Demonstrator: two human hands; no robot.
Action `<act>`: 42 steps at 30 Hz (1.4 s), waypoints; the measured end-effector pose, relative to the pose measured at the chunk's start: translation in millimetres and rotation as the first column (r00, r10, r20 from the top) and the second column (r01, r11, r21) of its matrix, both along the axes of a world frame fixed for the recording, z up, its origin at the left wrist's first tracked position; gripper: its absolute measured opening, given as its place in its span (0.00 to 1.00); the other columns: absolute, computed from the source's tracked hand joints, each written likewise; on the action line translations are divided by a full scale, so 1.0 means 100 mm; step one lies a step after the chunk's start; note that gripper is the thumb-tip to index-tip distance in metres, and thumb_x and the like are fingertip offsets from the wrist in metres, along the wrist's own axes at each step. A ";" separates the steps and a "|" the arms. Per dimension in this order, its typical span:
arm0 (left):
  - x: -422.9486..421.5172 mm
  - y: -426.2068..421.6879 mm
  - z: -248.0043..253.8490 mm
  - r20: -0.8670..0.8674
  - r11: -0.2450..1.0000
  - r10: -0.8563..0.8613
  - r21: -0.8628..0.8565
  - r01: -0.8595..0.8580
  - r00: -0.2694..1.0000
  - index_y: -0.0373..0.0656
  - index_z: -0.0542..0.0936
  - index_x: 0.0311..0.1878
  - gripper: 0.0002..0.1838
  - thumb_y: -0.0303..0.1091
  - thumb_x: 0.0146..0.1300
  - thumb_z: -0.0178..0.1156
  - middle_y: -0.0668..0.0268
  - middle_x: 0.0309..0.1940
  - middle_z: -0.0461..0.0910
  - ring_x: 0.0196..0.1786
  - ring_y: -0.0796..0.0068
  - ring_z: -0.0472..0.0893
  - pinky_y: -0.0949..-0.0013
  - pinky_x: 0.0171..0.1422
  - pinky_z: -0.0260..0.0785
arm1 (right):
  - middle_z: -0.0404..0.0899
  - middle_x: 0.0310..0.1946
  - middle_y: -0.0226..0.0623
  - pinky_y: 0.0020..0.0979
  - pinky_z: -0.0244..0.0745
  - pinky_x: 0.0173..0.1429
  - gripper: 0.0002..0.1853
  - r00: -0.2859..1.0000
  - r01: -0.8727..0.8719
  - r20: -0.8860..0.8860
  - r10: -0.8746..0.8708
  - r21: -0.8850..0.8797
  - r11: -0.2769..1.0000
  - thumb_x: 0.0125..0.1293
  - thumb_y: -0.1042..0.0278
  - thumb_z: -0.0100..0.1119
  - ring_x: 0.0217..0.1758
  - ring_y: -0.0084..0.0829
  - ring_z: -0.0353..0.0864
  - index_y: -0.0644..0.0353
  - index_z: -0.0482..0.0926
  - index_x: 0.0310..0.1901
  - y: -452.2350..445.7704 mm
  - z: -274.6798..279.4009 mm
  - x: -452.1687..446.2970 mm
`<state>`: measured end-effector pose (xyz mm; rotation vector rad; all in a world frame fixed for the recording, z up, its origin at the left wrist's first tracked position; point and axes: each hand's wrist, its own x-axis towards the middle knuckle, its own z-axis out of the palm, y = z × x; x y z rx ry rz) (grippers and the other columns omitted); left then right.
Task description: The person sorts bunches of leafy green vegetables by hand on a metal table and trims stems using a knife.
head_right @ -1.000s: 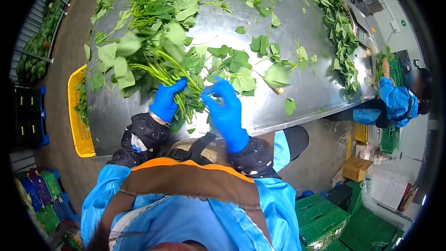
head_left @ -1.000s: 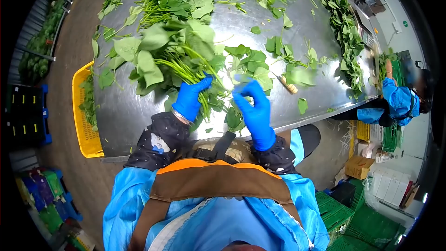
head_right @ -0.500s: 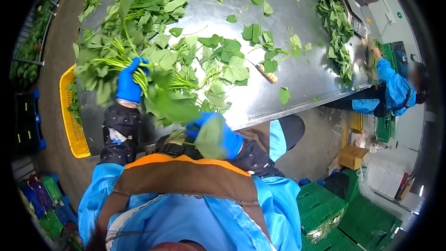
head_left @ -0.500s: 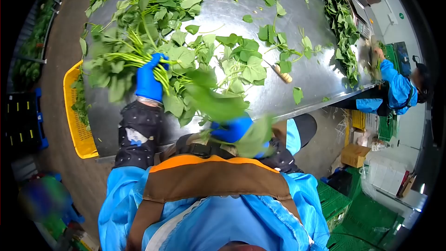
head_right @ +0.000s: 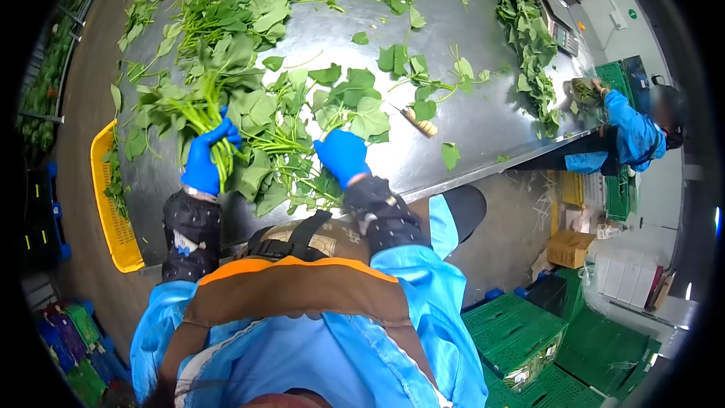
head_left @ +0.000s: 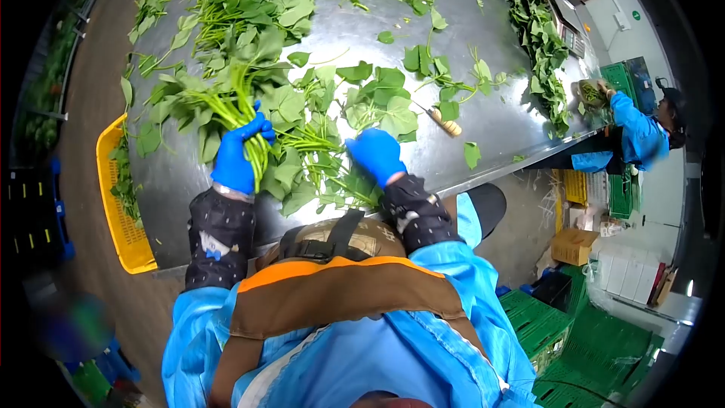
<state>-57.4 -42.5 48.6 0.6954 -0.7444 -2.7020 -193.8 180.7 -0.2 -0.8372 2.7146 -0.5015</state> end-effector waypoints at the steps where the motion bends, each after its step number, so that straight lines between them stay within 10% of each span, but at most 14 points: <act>1: 0.04 0.01 0.13 -0.012 0.997 0.059 -0.059 -0.059 0.998 0.38 0.70 0.49 0.15 0.23 0.57 0.55 0.61 0.33 0.73 0.33 0.74 0.73 0.74 0.38 0.67 | 0.78 0.22 0.45 0.35 0.72 0.32 0.18 0.975 0.052 0.221 -0.030 -0.098 0.994 0.57 0.54 0.50 0.26 0.39 0.78 0.60 0.81 0.25 0.02 0.32 -0.01; 2: 0.08 0.02 0.33 -0.019 0.986 0.122 -0.111 -0.124 0.992 0.39 0.70 0.48 0.14 0.23 0.58 0.55 0.60 0.36 0.74 0.35 0.73 0.74 0.74 0.38 0.68 | 0.78 0.21 0.38 0.25 0.70 0.31 0.16 0.689 0.407 0.723 -0.035 -0.347 0.845 0.59 0.58 0.49 0.26 0.26 0.77 0.62 0.81 0.28 0.12 0.70 -0.02; 3: 0.11 0.05 0.50 -0.072 0.952 0.241 -0.176 -0.250 0.968 0.39 0.70 0.47 0.13 0.22 0.58 0.54 0.57 0.39 0.76 0.37 0.72 0.76 0.74 0.40 0.69 | 0.75 0.19 0.32 0.19 0.65 0.28 0.14 0.709 0.470 0.692 0.139 -0.610 0.637 0.61 0.63 0.47 0.23 0.18 0.73 0.63 0.80 0.32 0.29 0.94 -0.02; 7: -0.02 0.02 0.52 -0.057 0.984 0.093 -0.148 -0.100 0.994 0.39 0.72 0.53 0.16 0.27 0.60 0.54 0.63 0.42 0.78 0.36 0.77 0.75 0.76 0.39 0.68 | 0.67 0.14 0.30 0.21 0.58 0.21 0.14 0.634 0.420 0.751 0.184 -0.535 0.733 0.63 0.64 0.44 0.14 0.21 0.64 0.65 0.77 0.30 0.62 0.93 -0.27; 10: -0.11 0.18 0.42 -0.093 0.975 -0.029 0.217 0.049 0.995 0.38 0.73 0.52 0.16 0.28 0.60 0.55 0.66 0.40 0.78 0.34 0.78 0.74 0.77 0.38 0.68 | 0.69 0.15 0.33 0.21 0.59 0.21 0.15 0.445 0.566 0.692 0.568 -0.709 0.420 0.63 0.62 0.46 0.15 0.21 0.65 0.64 0.75 0.26 0.87 1.16 -0.28; 12: -0.18 0.37 0.30 0.032 0.997 -0.069 0.033 0.068 0.997 0.40 0.74 0.50 0.15 0.28 0.59 0.56 0.67 0.31 0.76 0.30 0.78 0.74 0.76 0.36 0.68 | 0.72 0.19 0.35 0.21 0.62 0.25 0.14 0.756 0.254 0.571 0.321 -0.707 0.660 0.63 0.63 0.46 0.18 0.21 0.69 0.65 0.76 0.27 0.76 1.04 -0.17; 22: -0.32 0.88 0.11 0.018 0.907 -0.419 0.057 0.418 0.908 0.34 0.70 0.54 0.19 0.28 0.59 0.56 0.62 0.46 0.76 0.44 0.72 0.77 0.73 0.50 0.70 | 0.75 0.23 0.34 0.22 0.67 0.29 0.12 0.561 0.193 0.626 0.541 -0.735 0.651 0.66 0.64 0.49 0.23 0.21 0.72 0.65 0.77 0.34 0.47 1.49 0.36; 25: -0.33 0.92 0.14 -0.233 0.857 -0.493 0.036 0.513 0.839 0.34 0.63 0.60 0.28 0.29 0.57 0.58 0.53 0.53 0.71 0.54 0.64 0.73 0.65 0.56 0.68 | 0.71 0.18 0.29 0.22 0.62 0.27 0.14 0.475 0.235 0.786 0.395 -0.546 0.804 0.66 0.64 0.46 0.20 0.20 0.68 0.62 0.77 0.29 0.26 1.04 0.24; 32: -0.26 0.96 0.21 -0.205 0.855 -0.519 -0.130 0.502 0.830 0.35 0.58 0.63 0.30 0.29 0.58 0.56 0.53 0.55 0.70 0.60 0.62 0.69 0.63 0.62 0.62 | 0.69 0.15 0.28 0.20 0.55 0.25 0.18 0.377 0.532 0.874 0.307 -0.476 0.701 0.66 0.56 0.44 0.17 0.20 0.64 0.61 0.75 0.26 0.22 0.89 0.51; 36: -0.24 0.95 0.11 -0.055 0.850 -0.527 -0.028 0.526 0.848 0.37 0.67 0.56 0.21 0.35 0.61 0.56 0.63 0.43 0.75 0.49 0.71 0.74 0.68 0.53 0.68 | 0.74 0.18 0.32 0.23 0.67 0.32 0.15 0.590 0.237 0.790 0.167 -0.366 0.900 0.65 0.58 0.48 0.24 0.23 0.73 0.62 0.78 0.34 0.25 0.88 0.44; 37: -0.25 1.01 0.09 0.007 0.873 -0.463 -0.170 0.457 0.887 0.38 0.69 0.53 0.19 0.35 0.61 0.56 0.66 0.41 0.75 0.46 0.75 0.75 0.71 0.49 0.68 | 0.79 0.30 0.40 0.31 0.73 0.40 0.17 0.857 0.007 0.483 0.178 -0.356 0.934 0.62 0.56 0.53 0.34 0.32 0.80 0.62 0.77 0.42 0.29 0.90 0.43; 42: -0.36 1.13 0.31 0.195 0.750 -0.350 -0.528 0.399 0.916 0.36 0.73 0.49 0.14 0.31 0.61 0.53 0.65 0.40 0.77 0.41 0.76 0.76 0.70 0.47 0.68 | 0.74 0.48 0.46 0.34 0.68 0.55 0.33 0.945 0.219 0.325 -0.043 -0.528 0.820 0.51 0.53 0.65 0.52 0.38 0.74 0.62 0.68 0.55 0.40 1.03 0.33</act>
